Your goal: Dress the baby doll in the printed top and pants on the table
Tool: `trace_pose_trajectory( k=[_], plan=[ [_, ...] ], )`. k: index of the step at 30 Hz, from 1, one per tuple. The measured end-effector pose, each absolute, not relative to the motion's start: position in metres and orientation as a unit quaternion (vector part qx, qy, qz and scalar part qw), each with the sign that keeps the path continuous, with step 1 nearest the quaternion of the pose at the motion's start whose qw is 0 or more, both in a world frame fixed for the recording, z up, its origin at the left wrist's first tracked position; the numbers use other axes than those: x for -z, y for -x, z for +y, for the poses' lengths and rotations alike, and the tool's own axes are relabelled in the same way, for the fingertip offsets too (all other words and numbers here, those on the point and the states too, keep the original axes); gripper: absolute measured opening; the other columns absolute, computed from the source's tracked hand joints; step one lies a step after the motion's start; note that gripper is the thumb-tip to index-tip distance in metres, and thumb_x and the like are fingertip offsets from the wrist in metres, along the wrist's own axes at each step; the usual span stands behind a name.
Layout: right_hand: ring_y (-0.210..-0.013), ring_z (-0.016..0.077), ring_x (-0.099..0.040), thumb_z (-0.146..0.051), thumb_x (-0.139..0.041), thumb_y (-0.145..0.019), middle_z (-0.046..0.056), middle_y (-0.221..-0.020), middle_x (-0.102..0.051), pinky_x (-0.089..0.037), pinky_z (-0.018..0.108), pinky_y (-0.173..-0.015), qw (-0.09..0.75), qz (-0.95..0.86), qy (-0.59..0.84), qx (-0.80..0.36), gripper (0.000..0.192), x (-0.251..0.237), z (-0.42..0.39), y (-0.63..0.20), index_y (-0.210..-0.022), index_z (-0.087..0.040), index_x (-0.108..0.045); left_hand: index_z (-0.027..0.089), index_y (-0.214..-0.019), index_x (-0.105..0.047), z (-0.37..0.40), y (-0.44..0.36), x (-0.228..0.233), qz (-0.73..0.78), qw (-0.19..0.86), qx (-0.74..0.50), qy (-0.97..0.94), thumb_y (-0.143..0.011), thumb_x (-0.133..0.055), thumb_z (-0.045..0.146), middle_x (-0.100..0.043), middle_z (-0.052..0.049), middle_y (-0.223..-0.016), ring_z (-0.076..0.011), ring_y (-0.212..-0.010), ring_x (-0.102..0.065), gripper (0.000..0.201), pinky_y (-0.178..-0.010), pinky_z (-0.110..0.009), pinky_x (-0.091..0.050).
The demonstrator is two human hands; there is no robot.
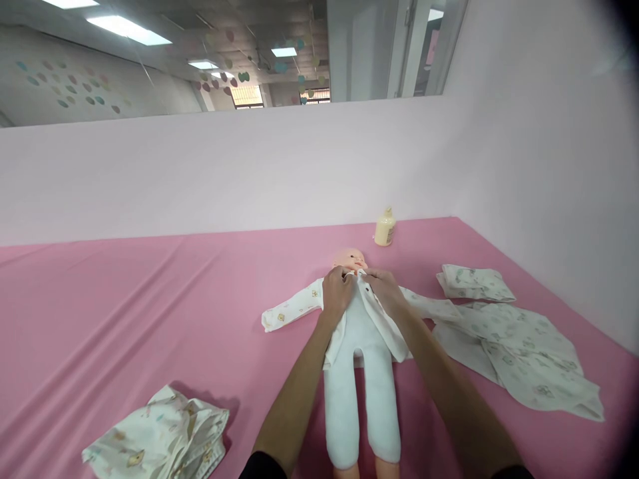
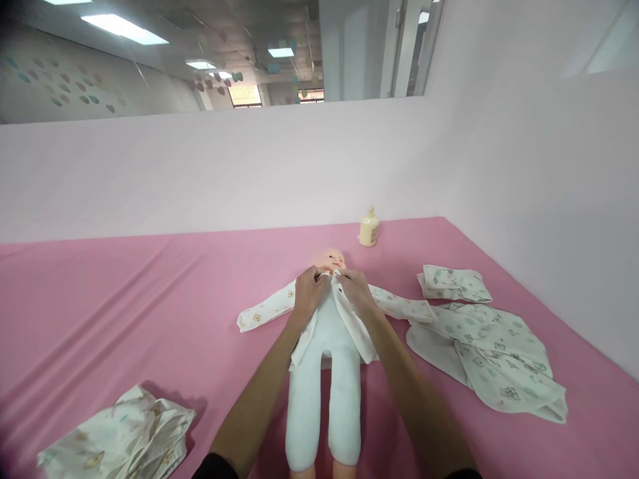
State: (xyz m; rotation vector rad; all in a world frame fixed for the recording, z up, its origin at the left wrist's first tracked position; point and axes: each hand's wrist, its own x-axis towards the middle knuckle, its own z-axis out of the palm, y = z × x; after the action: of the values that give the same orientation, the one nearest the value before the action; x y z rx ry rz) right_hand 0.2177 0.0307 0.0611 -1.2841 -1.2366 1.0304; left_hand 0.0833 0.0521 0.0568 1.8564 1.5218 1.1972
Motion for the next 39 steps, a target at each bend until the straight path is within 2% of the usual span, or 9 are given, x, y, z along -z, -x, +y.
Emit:
trace_pose_trajectory(
  k=[8, 15, 17, 19, 22, 24, 27, 32, 39],
  plan=[
    [-0.059, 0.0124, -0.04, -0.041, -0.057, -0.079, -0.003, -0.059, -0.045, -0.032, 0.026, -0.057, 0.514, -0.541, 0.517, -0.419, 0.025, -0.063, 0.029, -0.21, -0.066, -0.02, -0.054, 0.019, -0.075, -0.058, 0.053, -0.085, -0.054, 0.529, 0.189, -0.425, -0.709, -0.084, -0.048, 0.013, -0.067, -0.003, -0.084, -0.0173, -0.079, -0.057, 0.015, -0.072, -0.028, -0.038],
    [-0.058, 0.0123, -0.033, -0.044, -0.046, -0.089, -0.004, -0.061, -0.034, -0.027, 0.026, -0.055, 0.48, -0.605, 0.517, -0.369, 0.035, -0.066, 0.025, -0.207, -0.064, -0.021, -0.04, 0.019, -0.074, -0.059, 0.052, -0.084, -0.056, 0.535, 0.205, -0.431, -0.698, -0.085, -0.05, 0.013, -0.068, -0.003, -0.083, -0.0174, -0.077, -0.058, 0.015, -0.071, -0.028, -0.038],
    [-0.061, 0.0136, -0.037, -0.044, -0.042, -0.093, -0.004, -0.061, -0.036, -0.03, 0.027, -0.058, 0.476, -0.632, 0.513, -0.332, 0.037, -0.065, 0.026, -0.206, -0.064, -0.021, -0.039, 0.018, -0.073, -0.06, 0.052, -0.084, -0.057, 0.539, 0.217, -0.431, -0.69, -0.085, -0.05, 0.014, -0.068, -0.003, -0.081, -0.0169, -0.075, -0.058, 0.016, -0.069, -0.027, -0.038],
    [-0.07, 0.0164, -0.046, -0.042, -0.039, -0.095, -0.001, -0.064, -0.044, -0.036, 0.028, -0.065, 0.464, -0.66, 0.518, -0.286, 0.037, -0.063, 0.028, -0.205, -0.064, -0.021, -0.042, 0.019, -0.073, -0.062, 0.052, -0.083, -0.057, 0.537, 0.238, -0.441, -0.679, -0.085, -0.051, 0.014, -0.07, -0.002, -0.082, -0.0162, -0.075, -0.059, 0.017, -0.07, -0.027, -0.039],
    [-0.096, 0.022, -0.054, -0.037, -0.039, -0.095, 0.006, -0.087, -0.061, -0.042, 0.033, -0.084, 0.45, -0.675, 0.54, -0.224, 0.032, -0.058, 0.028, -0.199, -0.075, -0.021, -0.057, 0.018, -0.074, -0.064, 0.053, -0.08, -0.057, 0.525, 0.277, -0.465, -0.657, -0.085, -0.052, 0.017, -0.071, -0.002, -0.083, -0.0151, -0.075, -0.06, 0.016, -0.071, -0.026, -0.041],
    [-0.108, 0.0239, -0.052, -0.034, -0.038, -0.096, 0.01, -0.103, -0.063, -0.041, 0.037, -0.093, 0.449, -0.674, 0.553, -0.197, 0.031, -0.054, 0.026, -0.193, -0.091, -0.02, -0.065, 0.018, -0.075, -0.066, 0.054, -0.079, -0.056, 0.519, 0.299, -0.479, -0.641, -0.085, -0.053, 0.019, -0.072, -0.002, -0.082, -0.0146, -0.074, -0.061, 0.016, -0.071, -0.025, -0.042],
    [-0.113, 0.0255, -0.05, -0.033, -0.036, -0.096, 0.014, -0.11, -0.061, -0.038, 0.042, -0.101, 0.454, -0.668, 0.57, -0.15, 0.036, -0.05, 0.021, -0.182, -0.105, -0.017, -0.067, 0.016, -0.076, -0.067, 0.057, -0.077, -0.053, 0.507, 0.322, -0.494, -0.628, -0.084, -0.056, 0.022, -0.072, -0.003, -0.081, -0.0145, -0.074, -0.062, 0.015, -0.072, -0.025, -0.044],
    [-0.122, 0.0293, -0.044, -0.032, -0.034, -0.096, 0.016, -0.127, -0.056, -0.033, 0.05, -0.105, 0.438, -0.643, 0.622, -0.089, 0.039, -0.05, 0.014, -0.171, -0.115, -0.018, -0.067, 0.015, -0.077, -0.068, 0.058, -0.075, -0.051, 0.483, 0.357, -0.513, -0.613, -0.082, -0.057, 0.024, -0.072, -0.004, -0.08, -0.0151, -0.075, -0.063, 0.015, -0.07, -0.025, -0.045],
    [-0.121, 0.0266, -0.053, -0.033, -0.033, -0.097, 0.014, -0.124, -0.062, -0.039, 0.042, -0.104, 0.45, -0.641, 0.593, -0.189, 0.041, -0.057, 0.013, -0.171, -0.115, -0.018, -0.066, 0.014, -0.075, -0.067, 0.057, -0.075, -0.051, 0.488, 0.359, -0.508, -0.613, -0.081, -0.058, 0.027, -0.07, -0.003, -0.077, -0.0144, -0.072, -0.061, 0.016, -0.067, -0.025, -0.044]
  ],
)
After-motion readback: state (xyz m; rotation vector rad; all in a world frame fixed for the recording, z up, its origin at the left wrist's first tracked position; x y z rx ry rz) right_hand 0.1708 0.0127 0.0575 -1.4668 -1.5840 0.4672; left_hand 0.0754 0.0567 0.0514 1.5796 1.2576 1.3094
